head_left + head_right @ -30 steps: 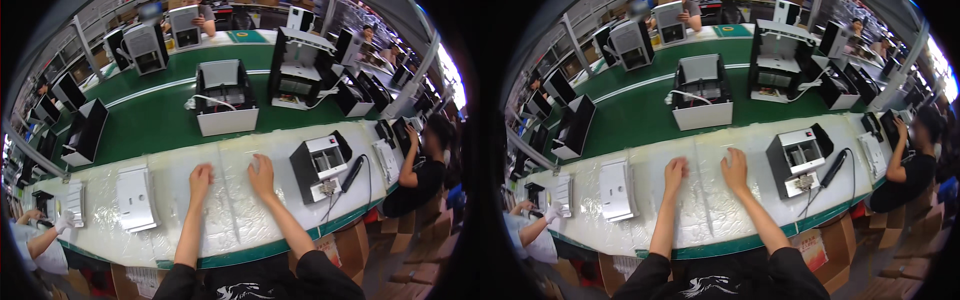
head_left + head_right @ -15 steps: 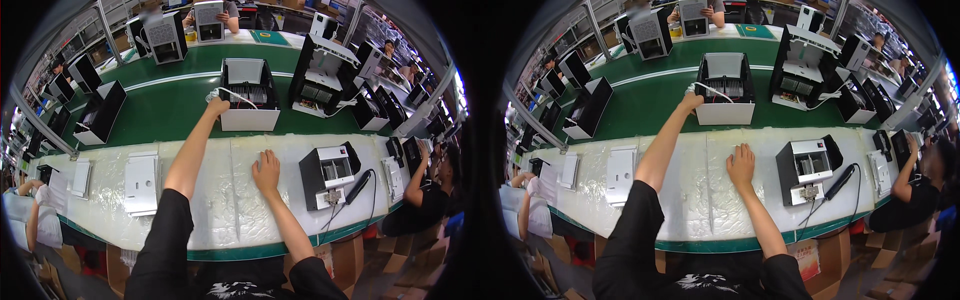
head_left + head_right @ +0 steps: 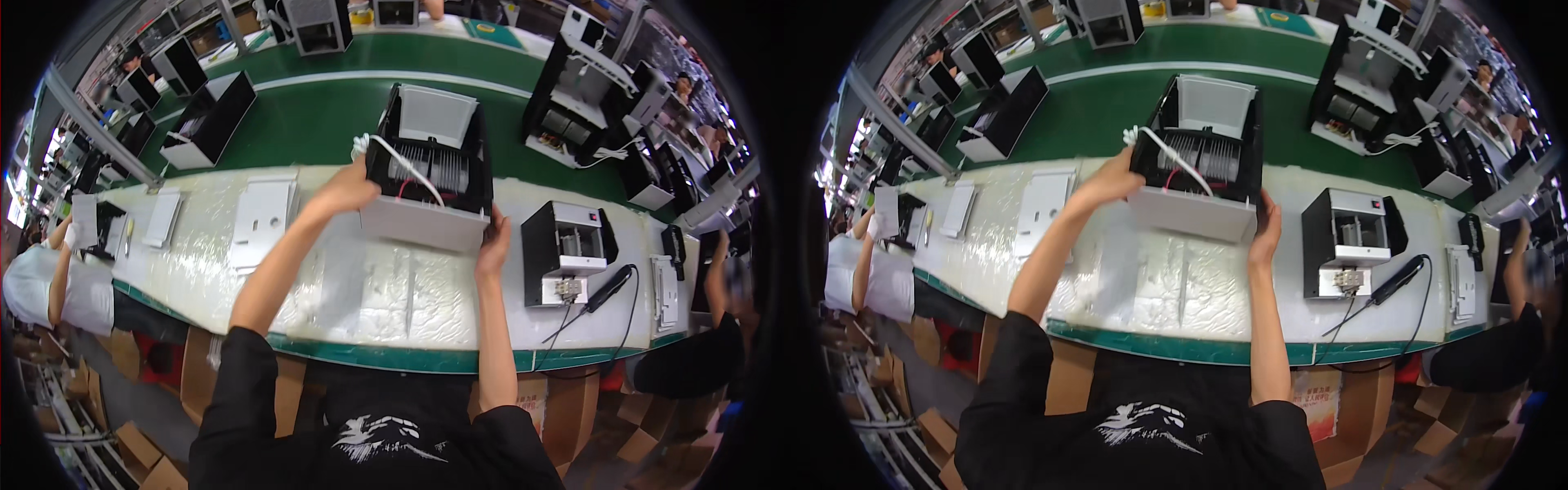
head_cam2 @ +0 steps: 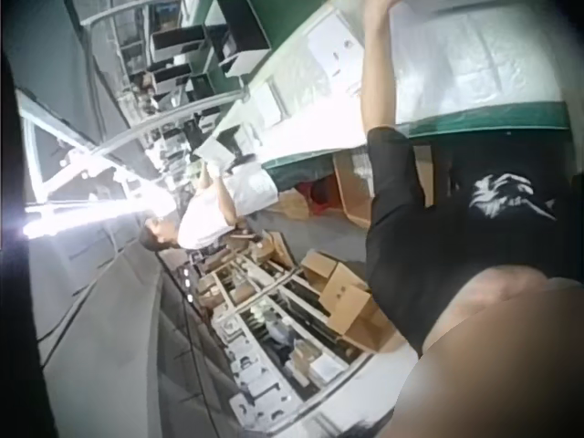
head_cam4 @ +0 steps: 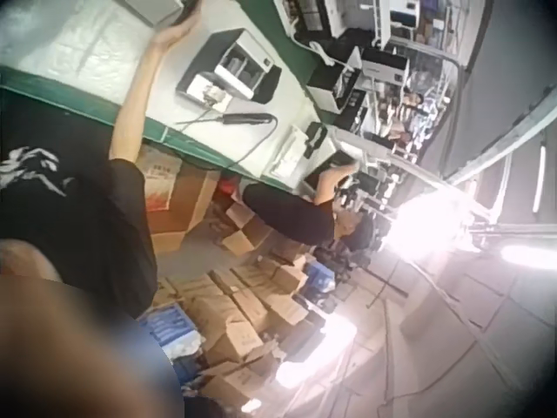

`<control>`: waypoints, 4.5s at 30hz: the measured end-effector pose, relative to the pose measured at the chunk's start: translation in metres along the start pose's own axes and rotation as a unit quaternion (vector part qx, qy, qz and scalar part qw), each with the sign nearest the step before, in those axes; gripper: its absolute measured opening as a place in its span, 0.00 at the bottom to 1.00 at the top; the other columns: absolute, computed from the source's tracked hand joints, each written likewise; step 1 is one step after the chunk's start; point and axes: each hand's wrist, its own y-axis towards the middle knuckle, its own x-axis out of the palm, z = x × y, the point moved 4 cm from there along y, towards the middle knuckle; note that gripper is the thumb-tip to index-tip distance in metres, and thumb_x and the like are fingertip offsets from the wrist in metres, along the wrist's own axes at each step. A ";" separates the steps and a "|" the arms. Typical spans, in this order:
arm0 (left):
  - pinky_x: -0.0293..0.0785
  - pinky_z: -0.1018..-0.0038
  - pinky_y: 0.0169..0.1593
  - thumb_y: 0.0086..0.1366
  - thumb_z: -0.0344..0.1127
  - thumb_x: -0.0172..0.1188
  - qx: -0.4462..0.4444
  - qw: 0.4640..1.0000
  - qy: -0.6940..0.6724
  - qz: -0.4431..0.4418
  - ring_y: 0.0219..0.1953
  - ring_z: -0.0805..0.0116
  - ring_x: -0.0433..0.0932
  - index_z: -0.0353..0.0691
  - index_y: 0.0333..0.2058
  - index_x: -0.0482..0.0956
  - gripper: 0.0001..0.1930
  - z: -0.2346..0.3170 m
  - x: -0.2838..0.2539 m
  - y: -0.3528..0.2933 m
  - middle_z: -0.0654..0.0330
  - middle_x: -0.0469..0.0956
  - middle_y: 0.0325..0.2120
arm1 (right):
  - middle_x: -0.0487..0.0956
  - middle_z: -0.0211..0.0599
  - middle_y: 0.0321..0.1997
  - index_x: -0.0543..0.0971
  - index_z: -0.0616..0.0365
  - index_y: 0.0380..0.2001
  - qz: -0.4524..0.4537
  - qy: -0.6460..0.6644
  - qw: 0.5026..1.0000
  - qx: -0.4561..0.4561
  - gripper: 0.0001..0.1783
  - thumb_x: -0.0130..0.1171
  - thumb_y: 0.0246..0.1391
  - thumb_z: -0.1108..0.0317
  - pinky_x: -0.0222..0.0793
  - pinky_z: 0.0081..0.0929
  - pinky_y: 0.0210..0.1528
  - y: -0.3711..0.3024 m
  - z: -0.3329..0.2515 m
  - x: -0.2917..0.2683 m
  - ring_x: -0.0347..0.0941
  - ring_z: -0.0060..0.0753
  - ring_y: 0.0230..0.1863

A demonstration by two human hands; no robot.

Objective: Assembling plastic panels and internal components of an electronic device housing using an electric screwdriver.

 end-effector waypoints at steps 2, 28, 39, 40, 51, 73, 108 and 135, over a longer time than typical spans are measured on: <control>0.72 0.58 0.44 0.47 0.28 0.49 0.045 0.998 -0.005 0.049 0.37 0.36 0.76 0.28 0.55 0.57 0.33 -0.018 0.015 -0.050 0.32 0.75 0.33 | 0.67 0.43 0.60 0.65 0.67 0.57 -0.023 -0.009 1.000 0.012 0.33 0.28 0.64 0.48 0.47 0.31 0.66 -0.037 -0.025 0.019 0.59 0.36 0.62; 0.63 0.81 0.54 0.45 0.16 0.42 -0.037 0.940 -0.295 0.167 0.56 0.65 0.66 0.22 0.61 0.49 0.39 -0.024 0.081 -0.211 0.42 0.63 0.55 | 0.79 0.52 0.35 0.76 0.64 0.44 -0.640 -0.654 0.402 -0.030 0.31 0.63 0.33 0.60 0.72 0.39 0.41 -0.086 0.006 0.286 0.77 0.50 0.36; 0.59 0.65 0.61 0.44 0.15 0.49 0.100 0.948 -0.192 0.234 0.63 0.50 0.59 0.34 0.48 0.74 0.28 0.012 0.054 -0.211 0.47 0.62 0.59 | 0.72 0.49 0.37 0.57 0.73 0.58 -0.228 -0.034 0.973 -0.005 0.34 0.50 0.48 0.70 0.68 0.19 0.28 -0.058 -0.208 0.106 0.72 0.28 0.27; 0.60 0.64 0.60 0.44 0.16 0.52 0.133 0.951 -0.125 0.252 0.60 0.50 0.63 0.35 0.46 0.75 0.26 0.017 0.052 -0.210 0.50 0.66 0.56 | 0.69 0.44 0.33 0.55 0.72 0.60 -0.248 0.010 0.969 -0.018 0.34 0.50 0.50 0.70 0.65 0.18 0.25 -0.069 -0.217 0.098 0.69 0.25 0.25; 0.64 0.65 0.53 0.49 0.28 0.64 0.331 0.941 -0.071 0.002 0.52 0.57 0.67 0.37 0.41 0.76 0.18 0.104 0.124 -0.170 0.58 0.71 0.44 | 0.62 0.34 0.25 0.61 0.71 0.56 -0.170 0.160 0.961 -0.147 0.27 0.46 0.52 0.71 0.61 0.22 0.23 -0.135 -0.216 -0.017 0.61 0.24 0.19; 0.69 0.74 0.28 0.45 0.35 0.67 0.327 0.945 -0.001 0.028 0.26 0.69 0.70 0.42 0.26 0.80 0.09 0.086 0.115 -0.159 0.67 0.71 0.21 | 0.69 0.29 0.16 0.72 0.61 0.25 -0.042 -0.567 0.803 -0.180 0.07 0.61 0.49 0.72 0.61 0.22 0.26 -0.174 -0.142 0.006 0.65 0.29 0.17; 0.64 0.69 0.44 0.43 0.35 0.55 0.325 0.931 0.125 0.106 0.35 0.63 0.68 0.37 0.21 0.76 0.08 0.092 0.125 -0.190 0.60 0.70 0.22 | 0.65 0.23 0.24 0.69 0.59 0.23 -0.038 -0.258 0.947 0.190 0.12 0.53 0.56 0.65 0.53 0.17 0.28 -0.158 -0.088 -0.057 0.58 0.16 0.27; 0.45 0.49 0.61 0.35 0.55 0.66 -0.257 0.906 0.212 0.261 0.59 0.28 0.49 0.39 0.61 0.58 0.52 -0.141 -0.077 -0.120 0.25 0.50 0.57 | 0.68 0.32 0.25 0.69 0.60 0.24 -0.070 -0.297 0.952 0.022 0.09 0.48 0.58 0.69 0.58 0.20 0.33 -0.114 -0.127 -0.036 0.62 0.22 0.28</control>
